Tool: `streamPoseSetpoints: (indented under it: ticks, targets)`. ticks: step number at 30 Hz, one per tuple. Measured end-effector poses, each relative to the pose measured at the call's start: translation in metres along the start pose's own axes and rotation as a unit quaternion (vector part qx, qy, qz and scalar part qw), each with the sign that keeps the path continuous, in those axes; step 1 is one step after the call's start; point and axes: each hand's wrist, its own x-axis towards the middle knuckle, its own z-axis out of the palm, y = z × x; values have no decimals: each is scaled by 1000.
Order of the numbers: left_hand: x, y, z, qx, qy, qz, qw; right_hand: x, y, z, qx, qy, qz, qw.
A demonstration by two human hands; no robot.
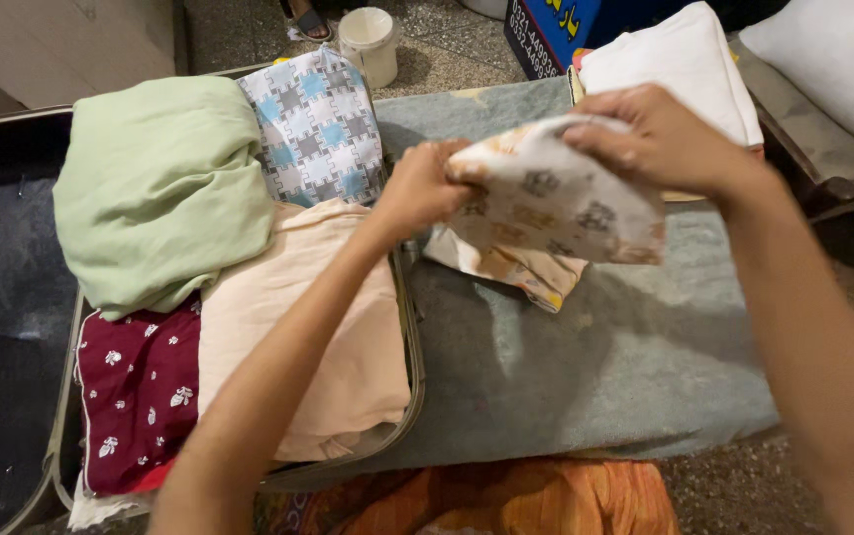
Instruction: The person packs a suitcase by taking folded garments from a stack and placing them inside the main compartment, flattening each item by hand before closing the suitcase lid.
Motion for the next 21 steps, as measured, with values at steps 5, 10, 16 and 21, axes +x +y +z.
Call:
streamPoseSetpoints:
  ticks: [5, 10, 16, 21]
  targets:
    - [-24, 57, -71, -160, -46, -31, 986, -14, -18, -13, 182, 31, -55, 981]
    - [-85, 101, -136, -263, -16, -73, 962, 2, -55, 10, 356, -16, -88, 930]
    - [-173, 117, -190, -236, 85, -67, 966, 19, -100, 52, 413, -74, -198, 886]
    - [-244, 106, -206, -318, 224, -218, 895, 38, -138, 111, 469, -195, -152, 848]
